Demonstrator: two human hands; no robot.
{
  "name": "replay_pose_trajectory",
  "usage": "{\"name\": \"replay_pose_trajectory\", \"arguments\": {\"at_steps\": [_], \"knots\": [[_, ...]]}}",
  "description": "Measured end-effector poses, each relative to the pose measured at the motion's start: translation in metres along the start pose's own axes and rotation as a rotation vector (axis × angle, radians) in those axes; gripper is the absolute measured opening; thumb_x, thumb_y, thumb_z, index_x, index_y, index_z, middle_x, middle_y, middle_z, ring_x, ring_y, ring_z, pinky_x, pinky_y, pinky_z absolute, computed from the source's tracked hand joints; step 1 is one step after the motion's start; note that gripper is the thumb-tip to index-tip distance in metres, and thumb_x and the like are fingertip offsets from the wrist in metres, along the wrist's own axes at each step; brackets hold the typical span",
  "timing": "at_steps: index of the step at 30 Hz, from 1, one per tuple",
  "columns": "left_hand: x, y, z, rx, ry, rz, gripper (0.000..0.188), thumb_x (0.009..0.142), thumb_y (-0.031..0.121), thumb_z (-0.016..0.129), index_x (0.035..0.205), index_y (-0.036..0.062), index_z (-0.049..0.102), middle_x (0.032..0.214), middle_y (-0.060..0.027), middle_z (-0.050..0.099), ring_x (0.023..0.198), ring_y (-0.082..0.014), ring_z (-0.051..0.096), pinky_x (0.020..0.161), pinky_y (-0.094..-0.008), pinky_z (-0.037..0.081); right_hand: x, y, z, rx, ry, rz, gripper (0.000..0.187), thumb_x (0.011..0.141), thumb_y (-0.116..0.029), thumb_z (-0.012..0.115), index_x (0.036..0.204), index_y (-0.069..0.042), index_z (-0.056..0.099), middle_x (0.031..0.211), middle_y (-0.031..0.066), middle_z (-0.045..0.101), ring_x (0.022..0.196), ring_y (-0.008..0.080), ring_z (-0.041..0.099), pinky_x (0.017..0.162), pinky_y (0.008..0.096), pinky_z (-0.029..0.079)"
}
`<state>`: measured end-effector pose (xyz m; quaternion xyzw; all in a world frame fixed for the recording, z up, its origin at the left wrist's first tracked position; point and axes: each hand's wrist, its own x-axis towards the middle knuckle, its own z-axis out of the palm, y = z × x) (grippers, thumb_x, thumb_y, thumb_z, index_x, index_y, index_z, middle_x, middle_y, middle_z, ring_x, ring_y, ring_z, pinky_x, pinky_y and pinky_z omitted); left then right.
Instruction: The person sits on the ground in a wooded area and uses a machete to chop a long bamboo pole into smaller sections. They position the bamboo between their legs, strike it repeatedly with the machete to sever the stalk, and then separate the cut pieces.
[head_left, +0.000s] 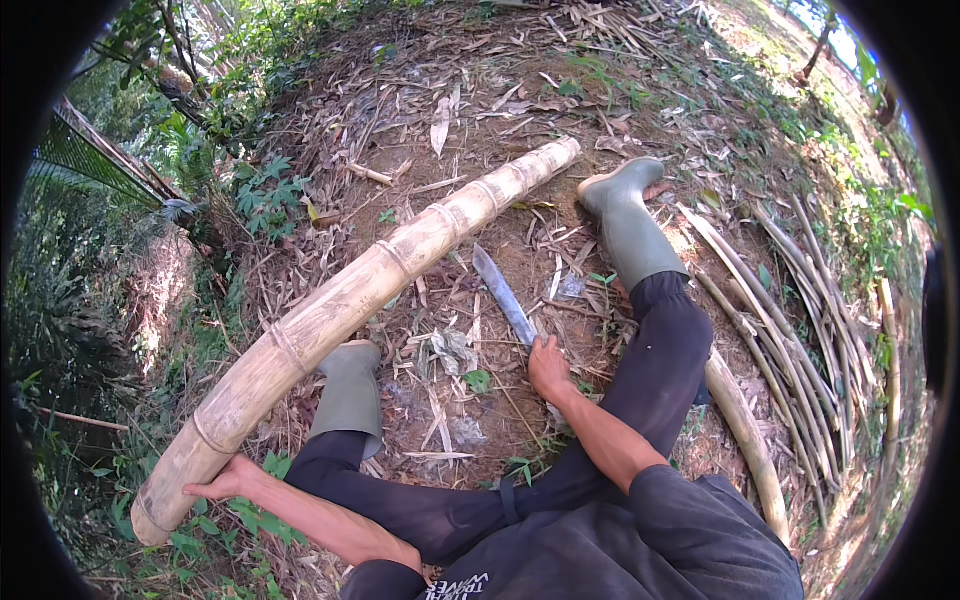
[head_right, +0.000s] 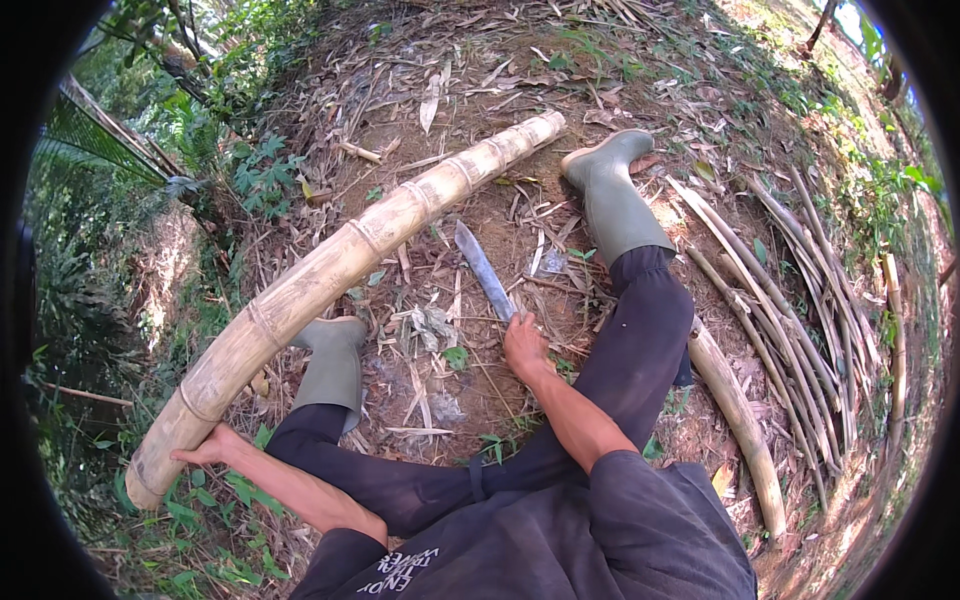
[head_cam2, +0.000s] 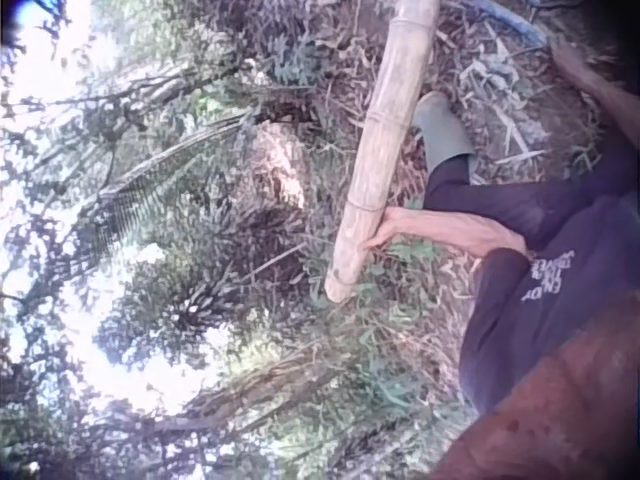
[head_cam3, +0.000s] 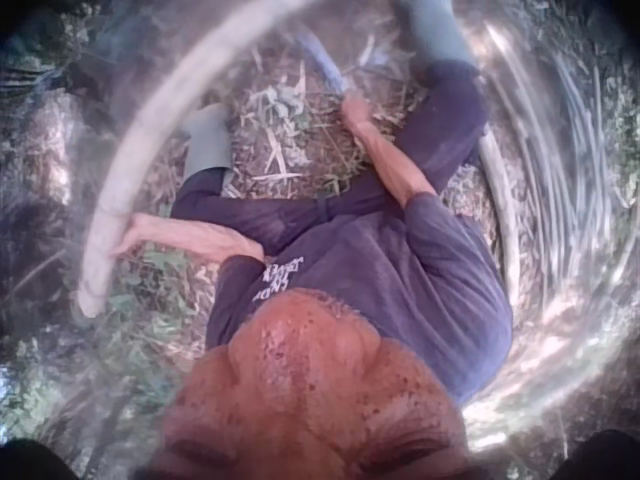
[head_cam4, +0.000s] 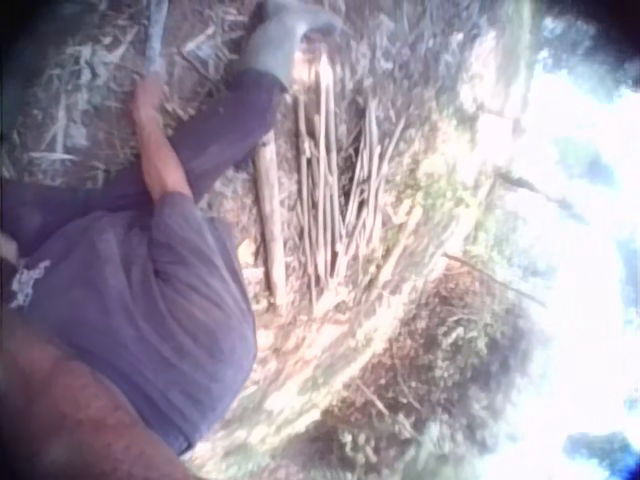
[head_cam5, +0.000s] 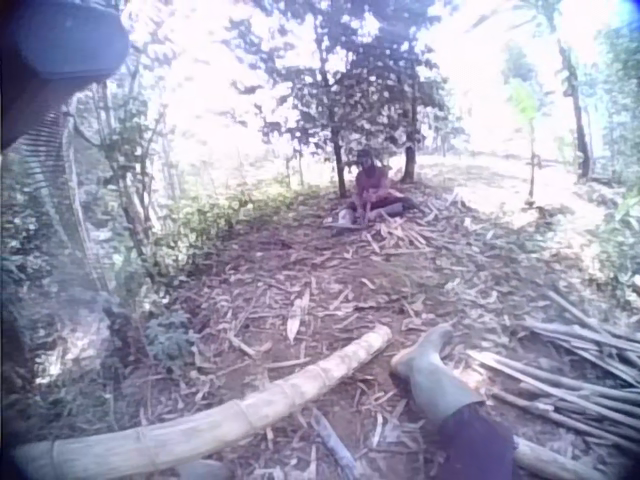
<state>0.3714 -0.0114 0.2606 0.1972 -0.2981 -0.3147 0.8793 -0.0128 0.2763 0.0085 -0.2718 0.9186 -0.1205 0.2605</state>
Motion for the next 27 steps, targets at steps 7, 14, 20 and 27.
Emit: {"name": "replay_pose_trajectory", "arguments": {"at_steps": [7, 14, 20, 27], "knots": [[-0.003, 0.004, -0.002, -0.086, -0.041, -0.140, 0.092, 0.080, 0.060, 0.062, 0.148, 0.0112, 0.023, 0.148, -0.0164, 0.033, 0.135, -0.0368, 0.036, 0.111, -0.0575, 0.027, -0.011, -0.002, -0.024, 0.060, 0.029, -0.044, 0.036, 0.087, -0.005, 0.050, 0.121, 0.007, 0.047, 0.118, 0.0257, 0.047, 0.095, 0.0446, 0.063, 0.080, 0.0528, 0.052], [-0.008, 0.002, -0.003, -0.146, -0.149, -0.243, 0.107, 0.070, 0.063, 0.072, 0.148, 0.0097, 0.022, 0.150, -0.0129, 0.031, 0.138, -0.0335, 0.032, 0.114, -0.0551, 0.024, -0.012, 0.002, -0.054, 0.520, -0.143, -0.098, 0.041, 0.078, -0.026, 0.059, 0.103, 0.006, 0.055, 0.083, 0.0195, 0.064, 0.078, 0.0340, 0.063, 0.075, 0.0450, 0.049], [0.003, -0.002, -0.017, -0.149, -0.086, -0.249, 0.115, 0.063, 0.062, 0.078, 0.147, 0.0078, 0.022, 0.149, -0.0130, 0.032, 0.137, -0.0334, 0.032, 0.114, -0.0560, 0.024, -0.038, -0.006, -0.089, 1.492, -0.476, 0.089, 0.013, 0.082, -0.005, 0.060, 0.082, -0.006, 0.047, 0.066, 0.0023, 0.051, 0.053, 0.0112, 0.053, 0.043, 0.0263, 0.045], [-0.006, -0.011, -0.016, -0.080, 0.044, -0.300, 0.102, 0.075, 0.072, 0.058, 0.148, 0.0090, 0.023, 0.150, -0.0160, 0.030, 0.138, -0.0359, 0.030, 0.113, -0.0585, 0.024, -0.064, 0.021, -0.088, 1.609, -0.378, 0.130, 0.013, 0.084, -0.006, 0.061, 0.089, -0.004, 0.049, 0.069, 0.0031, 0.050, 0.054, 0.0115, 0.053, 0.043, 0.0267, 0.045]]}}
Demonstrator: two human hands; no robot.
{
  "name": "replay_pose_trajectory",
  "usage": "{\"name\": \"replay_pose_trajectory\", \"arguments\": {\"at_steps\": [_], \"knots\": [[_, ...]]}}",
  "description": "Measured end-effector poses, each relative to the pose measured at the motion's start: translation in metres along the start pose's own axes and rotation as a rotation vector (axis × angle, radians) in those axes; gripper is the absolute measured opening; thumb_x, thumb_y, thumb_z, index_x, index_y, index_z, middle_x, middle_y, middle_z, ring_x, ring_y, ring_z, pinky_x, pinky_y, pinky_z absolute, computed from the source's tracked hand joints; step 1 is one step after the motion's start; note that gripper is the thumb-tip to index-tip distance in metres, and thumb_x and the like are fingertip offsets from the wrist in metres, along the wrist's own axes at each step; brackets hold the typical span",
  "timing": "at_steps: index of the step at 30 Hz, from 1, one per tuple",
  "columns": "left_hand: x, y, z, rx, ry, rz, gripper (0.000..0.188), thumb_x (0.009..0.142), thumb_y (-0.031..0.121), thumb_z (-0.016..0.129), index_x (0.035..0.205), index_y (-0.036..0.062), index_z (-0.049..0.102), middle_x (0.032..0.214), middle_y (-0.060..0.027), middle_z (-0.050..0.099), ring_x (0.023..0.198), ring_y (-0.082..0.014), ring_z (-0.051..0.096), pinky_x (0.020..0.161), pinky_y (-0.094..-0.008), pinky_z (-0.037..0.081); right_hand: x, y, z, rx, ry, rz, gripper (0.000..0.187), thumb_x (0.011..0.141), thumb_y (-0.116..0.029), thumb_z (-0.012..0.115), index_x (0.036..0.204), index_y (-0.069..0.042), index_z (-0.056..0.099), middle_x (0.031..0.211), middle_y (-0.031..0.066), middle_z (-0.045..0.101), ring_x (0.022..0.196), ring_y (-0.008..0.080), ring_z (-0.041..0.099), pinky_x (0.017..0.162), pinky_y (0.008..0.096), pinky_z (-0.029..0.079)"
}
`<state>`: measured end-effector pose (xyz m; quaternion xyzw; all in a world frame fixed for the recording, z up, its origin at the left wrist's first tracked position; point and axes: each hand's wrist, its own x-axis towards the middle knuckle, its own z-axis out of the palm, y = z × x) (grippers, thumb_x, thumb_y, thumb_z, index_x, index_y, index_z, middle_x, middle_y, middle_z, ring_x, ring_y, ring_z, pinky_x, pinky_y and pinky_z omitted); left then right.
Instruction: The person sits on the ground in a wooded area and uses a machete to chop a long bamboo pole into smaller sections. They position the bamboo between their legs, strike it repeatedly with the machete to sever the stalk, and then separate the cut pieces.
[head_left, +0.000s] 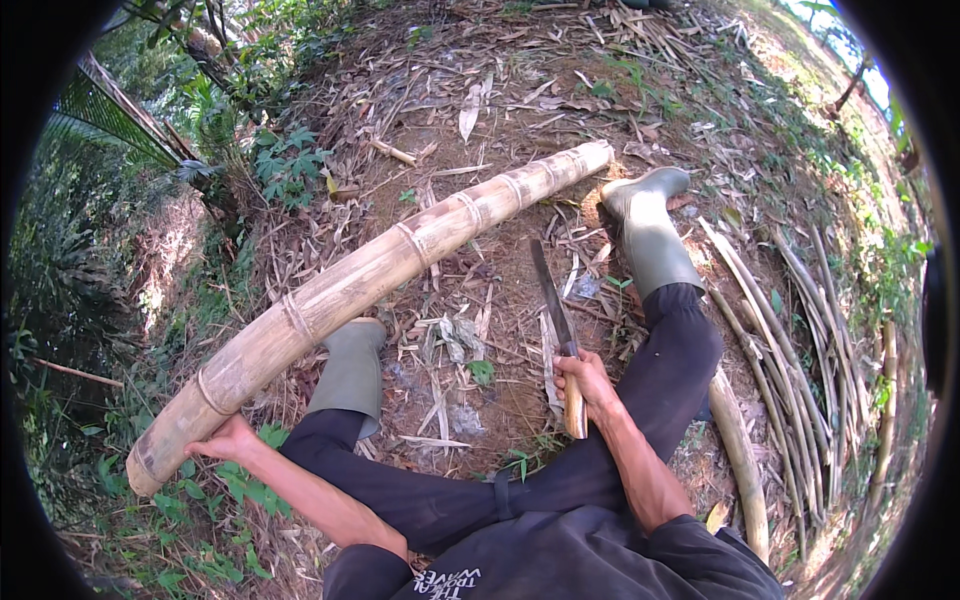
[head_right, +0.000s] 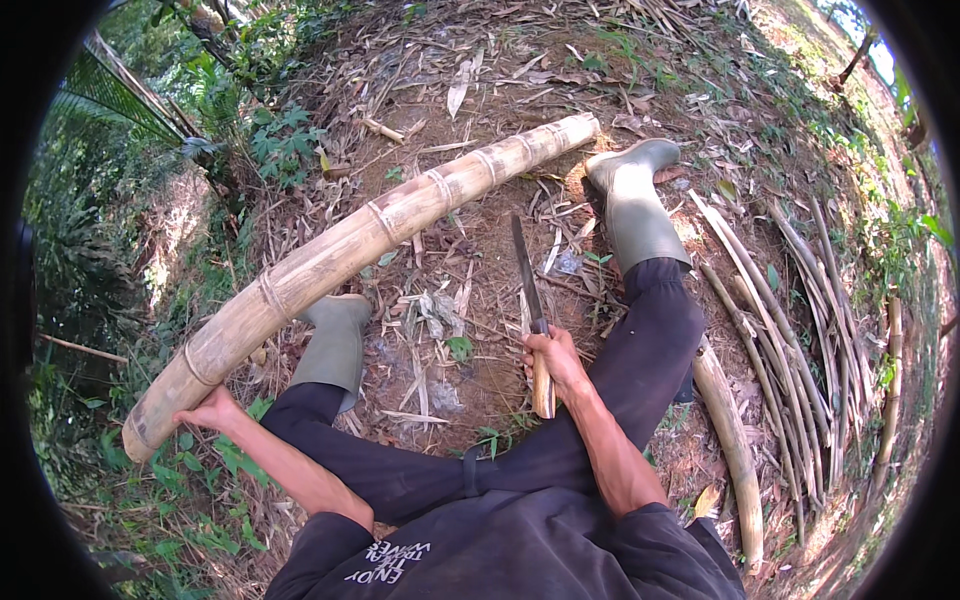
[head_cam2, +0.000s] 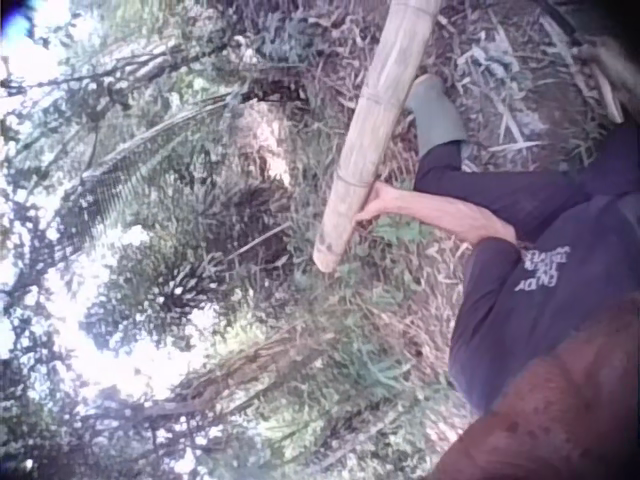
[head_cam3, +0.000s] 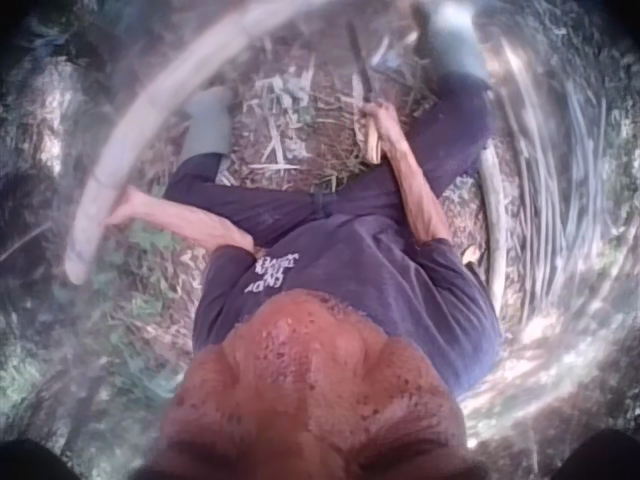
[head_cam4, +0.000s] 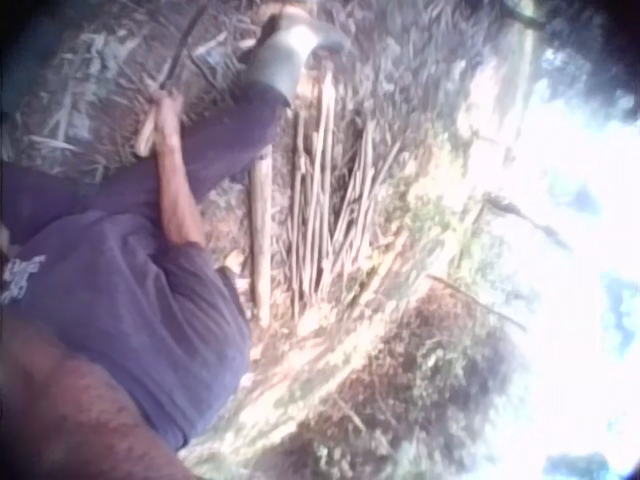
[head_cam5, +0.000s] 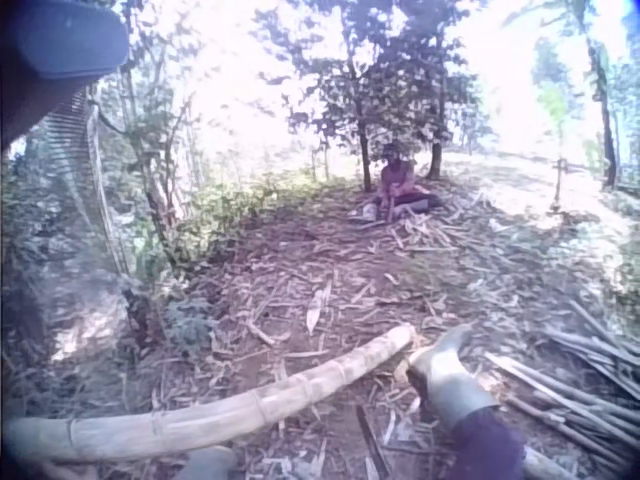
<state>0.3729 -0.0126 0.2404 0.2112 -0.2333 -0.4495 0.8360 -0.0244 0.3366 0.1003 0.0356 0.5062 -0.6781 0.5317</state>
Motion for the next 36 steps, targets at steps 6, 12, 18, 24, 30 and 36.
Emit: {"name": "replay_pose_trajectory", "arguments": {"at_steps": [6, 12, 18, 24, 30, 36], "knots": [[0.006, 0.002, -0.006, 0.022, 0.007, 0.004, 0.091, 0.085, 0.071, 0.043, 0.148, 0.0093, 0.023, 0.151, -0.0170, 0.029, 0.138, -0.0387, 0.030, 0.112, -0.0596, 0.024, 0.000, 0.002, -0.004, 0.073, 0.038, -0.015, 0.015, 0.084, -0.006, 0.061, 0.090, -0.005, 0.047, 0.071, 0.0032, 0.049, 0.054, 0.0121, 0.052, 0.043, 0.0275, 0.046], [-0.006, 0.002, 0.006, 0.032, 0.043, 0.034, 0.087, 0.087, 0.069, 0.044, 0.148, 0.0098, 0.024, 0.151, -0.0168, 0.030, 0.138, -0.0393, 0.030, 0.111, -0.0624, 0.023, 0.004, 0.005, -0.008, 0.052, -0.034, -0.024, 0.017, 0.083, -0.007, 0.063, 0.087, -0.006, 0.046, 0.068, 0.0019, 0.049, 0.055, 0.0114, 0.052, 0.043, 0.0274, 0.046], [0.005, 0.002, -0.010, 0.062, 0.022, 0.053, 0.086, 0.088, 0.069, 0.040, 0.148, 0.0086, 0.023, 0.148, -0.0186, 0.033, 0.136, -0.0396, 0.034, 0.111, -0.0612, 0.026, 0.018, 0.030, -0.022, -0.905, 0.191, -0.301, 0.034, 0.079, -0.017, 0.066, 0.105, 0.003, 0.055, 0.071, 0.0110, 0.060, 0.058, 0.0217, 0.059, 0.055, 0.0386, 0.047], [0.005, 0.003, -0.010, -0.001, 0.049, -0.025, 0.083, 0.088, 0.074, 0.033, 0.146, 0.0139, 0.031, 0.146, -0.0151, 0.039, 0.133, -0.0374, 0.039, 0.109, -0.0611, 0.029, 0.018, 0.045, 0.001, -1.434, 0.277, -0.532, 0.050, 0.081, -0.014, 0.059, 0.124, 0.008, 0.046, 0.086, 0.0302, 0.064, 0.078, 0.0454, 0.065, 0.072, 0.0526, 0.051], [-0.001, 0.003, -0.004, 0.005, 0.061, 0.017, 0.082, 0.086, 0.070, 0.045, 0.145, 0.0143, 0.032, 0.146, -0.0129, 0.038, 0.133, -0.0334, 0.039, 0.109, -0.0594, 0.030, 0.040, 0.060, -0.006, -1.774, 0.320, -0.334, 0.052, 0.081, -0.014, 0.059, 0.128, 0.006, 0.046, 0.101, 0.0288, 0.061, 0.085, 0.0438, 0.065, 0.078, 0.0528, 0.051], [-0.008, 0.009, -0.008, 0.026, 0.043, 0.057, 0.089, 0.082, 0.070, 0.054, 0.145, 0.0122, 0.030, 0.144, -0.0134, 0.039, 0.132, -0.0332, 0.040, 0.111, -0.0571, 0.030, 0.087, 0.033, 0.036, -0.898, -0.013, -0.282, 0.086, 0.083, -0.041, 0.067, 0.144, 0.007, 0.030, 0.130, 0.0303, 0.048, 0.114, 0.0404, 0.055, 0.093, 0.0486, 0.047]]}}
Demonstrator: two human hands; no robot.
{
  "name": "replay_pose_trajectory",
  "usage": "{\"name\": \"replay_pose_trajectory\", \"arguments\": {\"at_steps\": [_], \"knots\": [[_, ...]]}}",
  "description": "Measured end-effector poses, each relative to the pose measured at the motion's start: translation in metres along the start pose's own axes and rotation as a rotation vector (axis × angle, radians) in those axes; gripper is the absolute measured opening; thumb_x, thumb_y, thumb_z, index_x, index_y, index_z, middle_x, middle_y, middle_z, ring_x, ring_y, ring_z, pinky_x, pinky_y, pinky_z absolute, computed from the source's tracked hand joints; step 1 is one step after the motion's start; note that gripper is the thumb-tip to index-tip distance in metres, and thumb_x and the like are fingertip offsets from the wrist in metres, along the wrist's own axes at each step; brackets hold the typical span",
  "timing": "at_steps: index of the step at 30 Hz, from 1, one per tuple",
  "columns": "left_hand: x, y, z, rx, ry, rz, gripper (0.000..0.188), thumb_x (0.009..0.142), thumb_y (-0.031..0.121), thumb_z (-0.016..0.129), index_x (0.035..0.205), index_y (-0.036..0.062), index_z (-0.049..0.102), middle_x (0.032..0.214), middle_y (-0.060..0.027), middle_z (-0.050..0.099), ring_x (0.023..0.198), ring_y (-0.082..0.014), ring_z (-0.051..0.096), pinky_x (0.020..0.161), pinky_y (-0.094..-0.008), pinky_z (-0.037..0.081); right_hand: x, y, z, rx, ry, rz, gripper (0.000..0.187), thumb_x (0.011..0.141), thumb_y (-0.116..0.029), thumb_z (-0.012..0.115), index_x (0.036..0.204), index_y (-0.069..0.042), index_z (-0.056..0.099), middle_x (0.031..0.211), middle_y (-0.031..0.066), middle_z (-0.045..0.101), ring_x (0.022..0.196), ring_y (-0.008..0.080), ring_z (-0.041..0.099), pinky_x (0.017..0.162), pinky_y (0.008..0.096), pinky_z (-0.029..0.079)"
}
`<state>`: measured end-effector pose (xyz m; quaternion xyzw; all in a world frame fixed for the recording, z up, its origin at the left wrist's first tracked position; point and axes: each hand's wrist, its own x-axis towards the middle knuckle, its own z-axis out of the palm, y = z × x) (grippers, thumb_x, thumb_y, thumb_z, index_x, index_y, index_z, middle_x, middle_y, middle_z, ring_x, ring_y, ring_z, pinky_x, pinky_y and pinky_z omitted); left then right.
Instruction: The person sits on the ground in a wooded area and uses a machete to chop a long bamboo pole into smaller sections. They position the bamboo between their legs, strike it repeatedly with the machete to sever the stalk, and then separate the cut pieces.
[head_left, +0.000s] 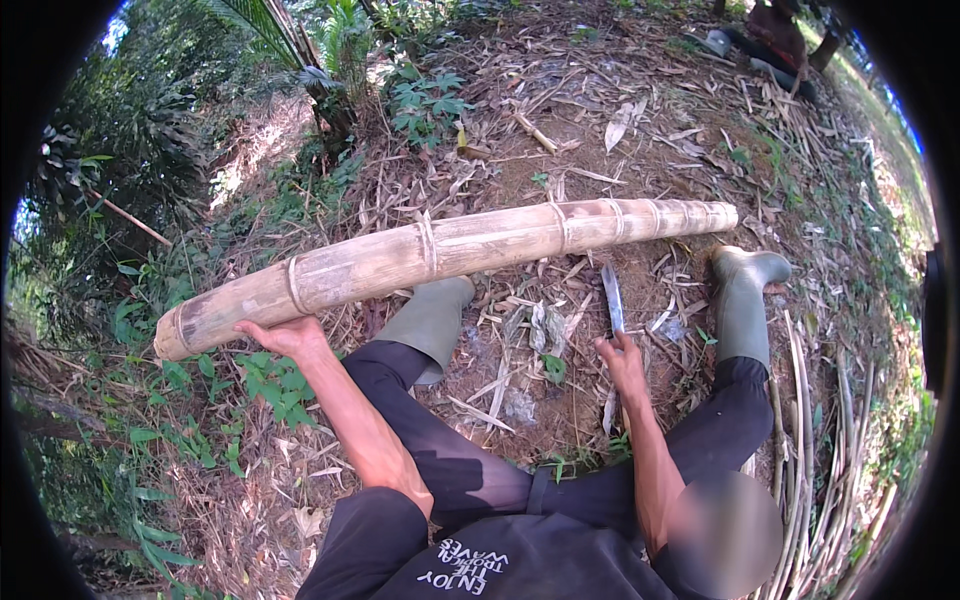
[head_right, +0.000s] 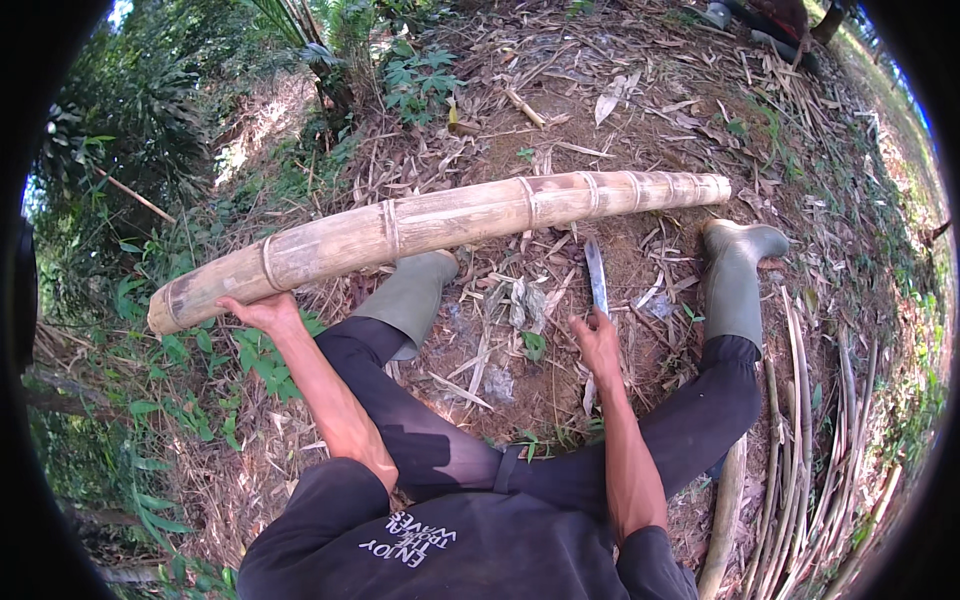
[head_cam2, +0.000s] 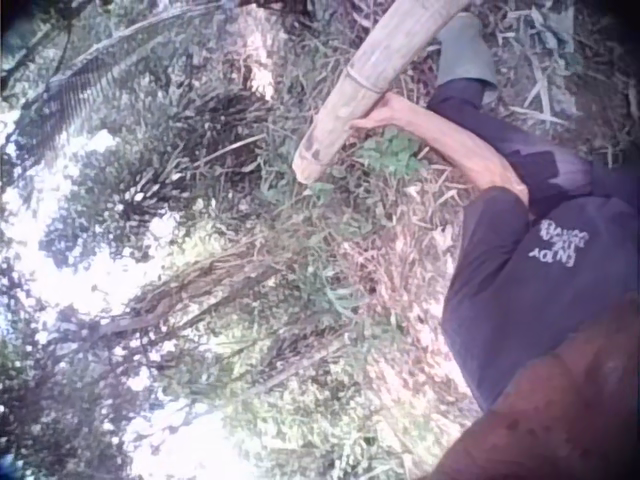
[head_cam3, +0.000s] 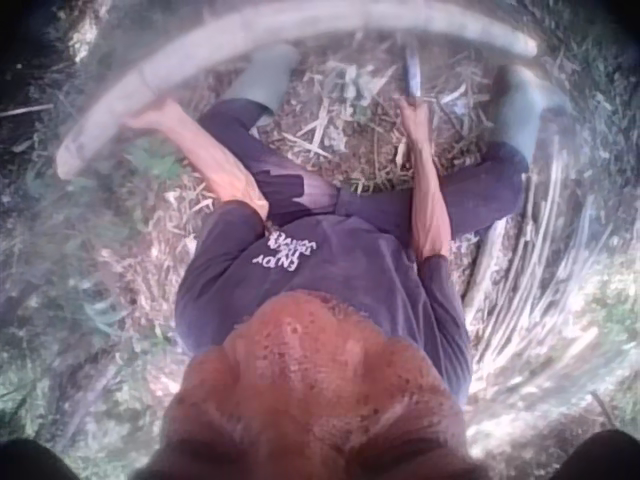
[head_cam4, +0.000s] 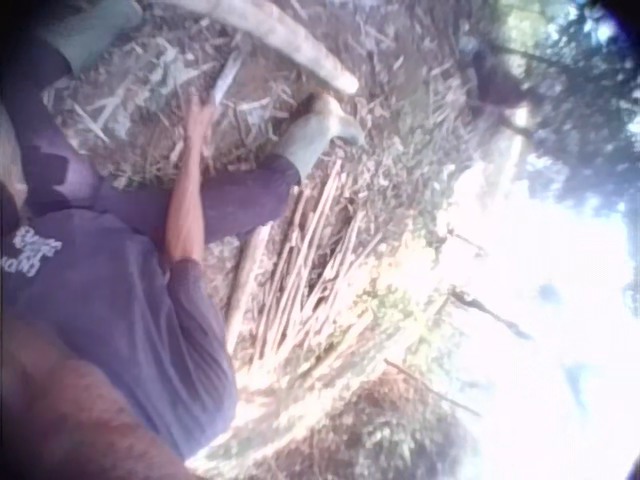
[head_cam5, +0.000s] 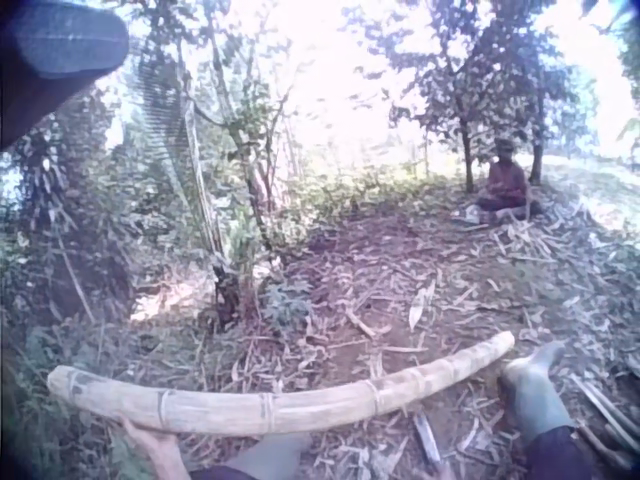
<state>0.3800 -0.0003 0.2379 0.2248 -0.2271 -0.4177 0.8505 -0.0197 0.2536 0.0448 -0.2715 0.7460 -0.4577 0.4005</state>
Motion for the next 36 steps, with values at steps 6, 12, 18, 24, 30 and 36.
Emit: {"name": "replay_pose_trajectory", "arguments": {"at_steps": [6, 12, 18, 24, 30, 36], "knots": [[-0.004, -0.012, 0.015, -0.027, 0.043, 0.000, 0.087, 0.086, 0.072, 0.038, 0.146, 0.0099, 0.027, 0.144, -0.0176, 0.039, 0.132, -0.0373, 0.040, 0.110, -0.0578, 0.032, 0.104, -0.113, 0.028, 1.436, -0.013, 0.139, 0.124, 0.074, -0.072, 0.063, 0.150, -0.009, -0.013, 0.149, 0.0327, 0.014, 0.137, 0.0460, 0.025, 0.105, 0.0662, 0.027], [-0.004, -0.014, 0.011, 0.017, 0.163, 0.133, 0.079, 0.090, 0.064, 0.034, 0.144, 0.0071, 0.033, 0.145, -0.0187, 0.039, 0.132, -0.0398, 0.040, 0.110, -0.0569, 0.030, 0.146, -0.129, 0.039, 1.605, -0.059, -0.064, 0.076, 0.080, -0.056, 0.069, 0.131, -0.005, 0.043, 0.127, 0.0160, 0.054, 0.117, 0.0328, 0.054, 0.103, 0.0517, 0.042], [0.005, -0.020, 0.000, 0.064, 0.245, 0.140, 0.073, 0.091, 0.060, 0.034, 0.144, 0.0092, 0.035, 0.144, -0.0157, 0.042, 0.131, -0.0388, 0.042, 0.109, -0.0573, 0.031, 0.146, -0.137, 0.041, 1.629, -0.004, 0.064, 0.071, 0.082, -0.046, 0.072, 0.131, -0.004, 0.043, 0.125, 0.0175, 0.055, 0.115, 0.0346, 0.056, 0.102, 0.0536, 0.044], [0.004, -0.029, 0.011, 0.070, 0.257, 0.208, 0.074, 0.089, 0.063, 0.029, 0.141, 0.0103, 0.041, 0.144, -0.0150, 0.042, 0.132, -0.0397, 0.040, 0.109, -0.0597, 0.029, 0.123, -0.155, 0.012, 1.621, -0.045, -0.108, 0.069, 0.081, -0.043, 0.071, 0.131, -0.005, 0.043, 0.125, 0.0166, 0.055, 0.118, 0.0326, 0.053, 0.105, 0.0526, 0.039], [-0.007, -0.050, 0.006, -0.011, 0.254, -0.072, 0.078, 0.088, 0.063, 0.023, 0.140, 0.0089, 0.042, 0.145, -0.0158, 0.041, 0.135, -0.0401, 0.036, 0.109, -0.0604, 0.028, 0.088, -0.162, -0.046, 1.692, -0.135, -0.375, 0.065, 0.078, -0.035, 0.071, 0.130, -0.005, 0.046, 0.125, 0.0139, 0.055, 0.120, 0.0317, 0.051, 0.109, 0.0529, 0.033], [-0.019, -0.062, 0.021, -0.068, 0.155, -0.454, 0.081, 0.089, 0.063, 0.022, 0.145, 0.0064, 0.036, 0.148, -0.0178, 0.037, 0.137, -0.0404, 0.032, 0.110, -0.0621, 0.026, 0.065, -0.148, -0.084, 1.689, -0.083, -0.515, 0.062, 0.070, -0.031, 0.076, 0.123, -0.008, 0.055, 0.119, 0.0099, 0.060, 0.113, 0.0283, 0.055, 0.103, 0.0511, 0.039]]}}
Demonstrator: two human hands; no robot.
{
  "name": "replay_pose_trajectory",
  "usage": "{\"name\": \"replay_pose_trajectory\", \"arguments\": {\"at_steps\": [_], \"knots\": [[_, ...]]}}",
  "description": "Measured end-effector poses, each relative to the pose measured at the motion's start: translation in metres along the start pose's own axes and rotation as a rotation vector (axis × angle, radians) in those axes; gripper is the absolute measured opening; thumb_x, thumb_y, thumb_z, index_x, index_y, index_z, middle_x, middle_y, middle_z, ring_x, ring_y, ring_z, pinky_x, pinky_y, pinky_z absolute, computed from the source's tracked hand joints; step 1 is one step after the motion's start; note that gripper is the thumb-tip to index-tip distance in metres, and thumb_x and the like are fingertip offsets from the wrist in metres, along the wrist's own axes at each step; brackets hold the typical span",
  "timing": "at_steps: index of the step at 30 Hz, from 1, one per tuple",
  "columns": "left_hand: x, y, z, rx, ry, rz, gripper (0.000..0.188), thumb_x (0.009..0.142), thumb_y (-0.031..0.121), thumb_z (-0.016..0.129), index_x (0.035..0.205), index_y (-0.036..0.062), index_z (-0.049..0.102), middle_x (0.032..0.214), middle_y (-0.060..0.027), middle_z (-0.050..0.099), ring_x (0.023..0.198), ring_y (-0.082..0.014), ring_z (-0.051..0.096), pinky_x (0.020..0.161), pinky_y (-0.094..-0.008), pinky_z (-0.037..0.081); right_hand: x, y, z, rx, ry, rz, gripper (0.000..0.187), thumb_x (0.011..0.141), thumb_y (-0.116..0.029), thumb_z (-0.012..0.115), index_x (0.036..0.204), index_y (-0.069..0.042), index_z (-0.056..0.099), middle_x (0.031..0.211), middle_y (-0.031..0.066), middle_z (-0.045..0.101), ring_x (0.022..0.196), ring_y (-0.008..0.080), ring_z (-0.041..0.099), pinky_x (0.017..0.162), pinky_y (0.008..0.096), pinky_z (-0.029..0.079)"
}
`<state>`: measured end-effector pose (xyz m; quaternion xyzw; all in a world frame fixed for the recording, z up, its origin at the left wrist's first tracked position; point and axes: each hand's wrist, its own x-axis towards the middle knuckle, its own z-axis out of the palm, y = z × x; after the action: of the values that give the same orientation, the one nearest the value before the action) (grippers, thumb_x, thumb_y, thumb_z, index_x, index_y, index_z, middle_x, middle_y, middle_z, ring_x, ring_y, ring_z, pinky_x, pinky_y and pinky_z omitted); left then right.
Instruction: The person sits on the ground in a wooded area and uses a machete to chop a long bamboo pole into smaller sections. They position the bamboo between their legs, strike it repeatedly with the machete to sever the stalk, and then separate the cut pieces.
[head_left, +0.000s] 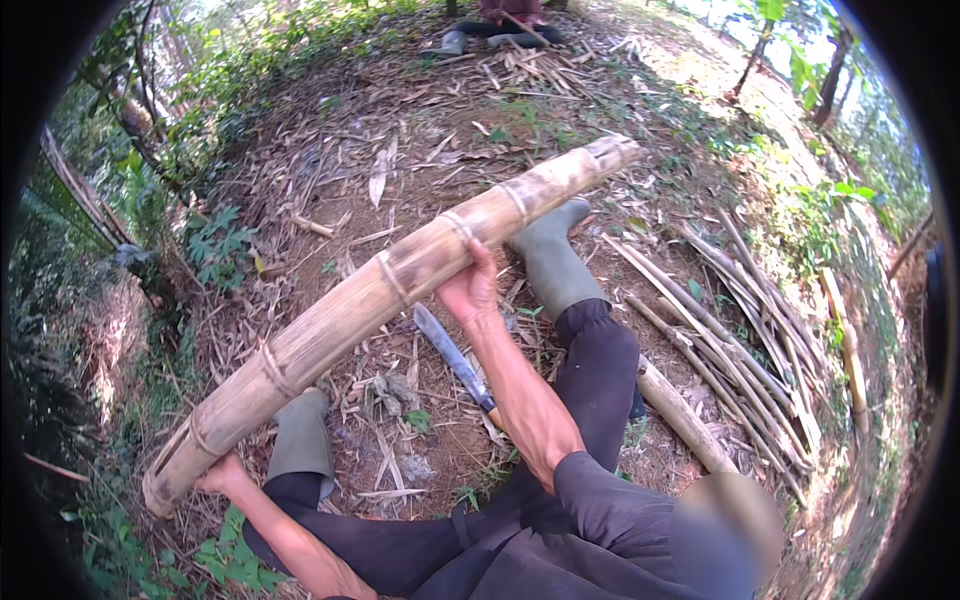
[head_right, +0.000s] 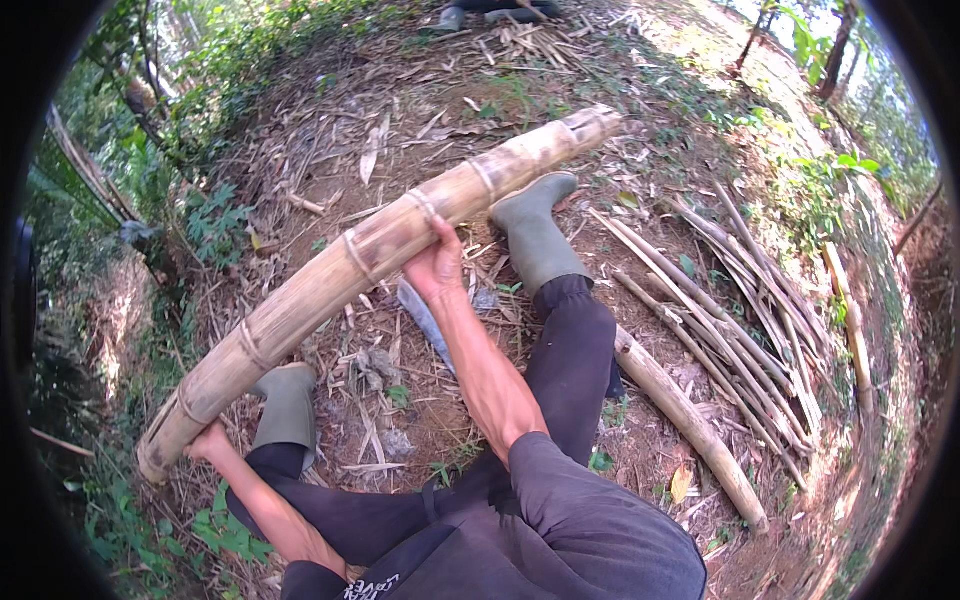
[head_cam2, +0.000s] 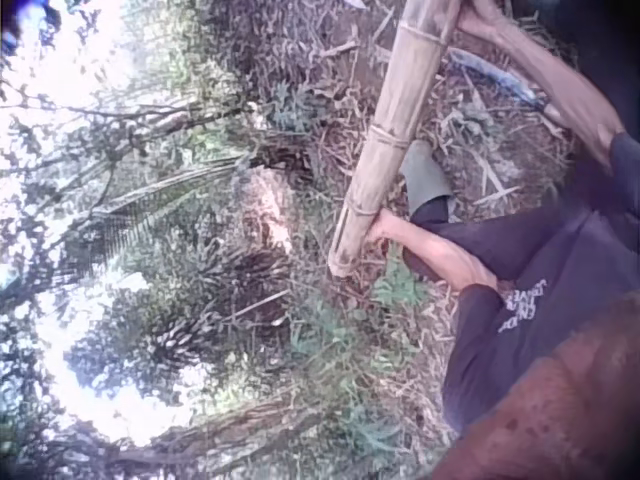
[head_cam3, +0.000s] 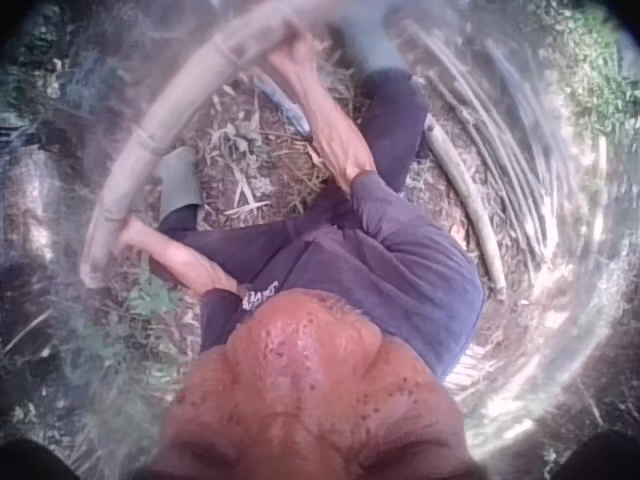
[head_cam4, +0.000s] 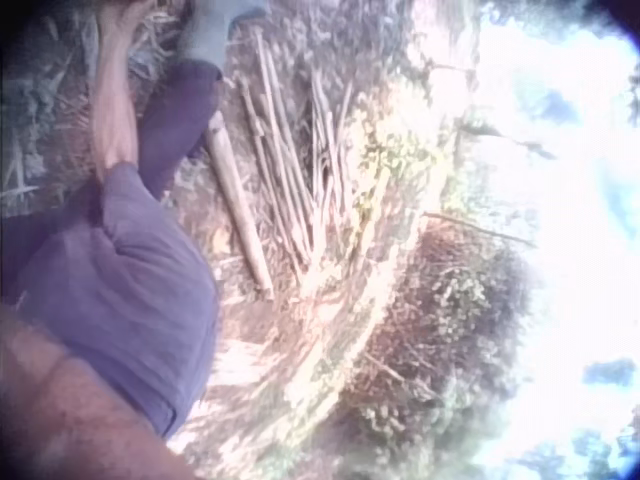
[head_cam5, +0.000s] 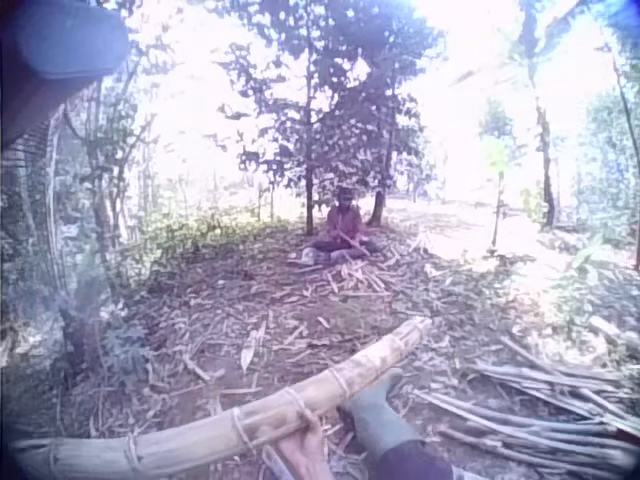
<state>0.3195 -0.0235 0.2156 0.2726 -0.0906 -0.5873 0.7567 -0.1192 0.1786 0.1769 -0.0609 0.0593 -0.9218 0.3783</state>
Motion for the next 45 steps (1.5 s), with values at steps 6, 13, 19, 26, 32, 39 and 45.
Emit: {"name": "replay_pose_trajectory", "arguments": {"at_steps": [6, 13, 19, 26, 32, 39, 45], "knots": [[-0.017, -0.072, 0.032, 0.108, -0.107, -0.348, 0.062, 0.096, 0.048, 0.023, 0.142, 0.0100, 0.041, 0.144, -0.0150, 0.043, 0.134, -0.0343, 0.039, 0.111, -0.0584, 0.028, -0.030, -0.089, 0.000, 0.009, -0.064, -0.204, 0.067, 0.072, -0.031, 0.081, 0.128, -0.007, 0.052, 0.123, 0.0090, 0.060, 0.116, 0.0277, 0.054, 0.105, 0.0485, 0.039], [-0.054, -0.184, 0.057, 0.128, -0.221, -0.716, 0.068, 0.098, 0.055, 0.018, 0.145, 0.0076, 0.031, 0.146, -0.0169, 0.036, 0.133, -0.0330, 0.039, 0.111, -0.0541, 0.031, -0.052, -0.186, 0.079, -0.228, -0.149, -0.508, 0.077, 0.073, -0.039, 0.081, 0.134, -0.007, 0.046, 0.132, 0.0108, 0.053, 0.124, 0.0291, 0.047, 0.111, 0.0513, 0.031], [-0.101, -0.246, 0.139, 0.291, -0.684, -0.918, 0.089, 0.094, 0.067, 0.019, 0.142, -0.0074, 0.024, 0.138, -0.0278, 0.040, 0.130, -0.0395, 0.041, 0.112, -0.0510, 0.032, -0.062, -0.224, 0.224, -0.479, -0.351, -0.800, 0.065, 0.081, -0.035, 0.075, 0.132, -0.006, 0.048, 0.128, 0.0095, 0.056, 0.119, 0.0258, 0.053, 0.109, 0.0462, 0.037], [-0.127, -0.170, 0.255, 0.941, -1.176, -0.319, 0.051, 0.101, 0.031, 0.044, 0.132, -0.0098, 0.042, 0.127, -0.0295, 0.053, 0.117, -0.0351, 0.057, 0.094, -0.0383, 0.053, -0.012, -0.161, 0.332, -0.778, -0.519, -0.917, 0.056, 0.076, -0.024, 0.080, 0.116, 0.006, 0.052, 0.102, 0.0096, 0.064, 0.089, 0.0212, 0.063, 0.080, 0.0319, 0.053], [-0.189, -0.052, 0.355, 0.595, -1.313, 0.393, 0.095, 0.083, 0.051, 0.070, 0.146, -0.0038, 0.025, 0.126, -0.0161, 0.053, 0.117, -0.0241, 0.053, 0.099, -0.0361, 0.042, 0.023, -0.036, 0.351, -1.286, -0.386, -0.966, 0.083, 0.070, -0.034, 0.079, 0.128, 0.003, 0.032, 0.115, 0.0196, 0.052, 0.104, 0.0286, 0.057, 0.088, 0.0400, 0.049], [-0.162, 0.002, 0.382, 0.245, -0.880, 0.836, 0.059, 0.081, 0.018, 0.077, 0.125, -0.0093, 0.047, 0.121, -0.0208, 0.058, 0.107, -0.0302, 0.062, 0.092, -0.0415, 0.056, 0.022, 0.108, 0.334, -1.577, -0.815, -0.960, 0.061, 0.076, -0.014, 0.070, 0.124, 0.007, 0.040, 0.108, 0.0303, 0.054, 0.098, 0.0414, 0.060, 0.084, 0.0483, 0.051], [-0.063, 0.051, 0.252, 0.167, -0.553, 0.911, 0.061, 0.088, 0.022, 0.068, 0.136, -0.0007, 0.037, 0.129, -0.0175, 0.052, 0.108, -0.0309, 0.060, 0.091, -0.0465, 0.056, -0.086, 0.073, 0.060, -2.084, -0.714, 0.124, 0.040, 0.088, -0.015, 0.057, 0.123, 0.003, 0.052, 0.109, 0.0247, 0.060, 0.104, 0.0395, 0.060, 0.089, 0.0488, 0.049]]}}
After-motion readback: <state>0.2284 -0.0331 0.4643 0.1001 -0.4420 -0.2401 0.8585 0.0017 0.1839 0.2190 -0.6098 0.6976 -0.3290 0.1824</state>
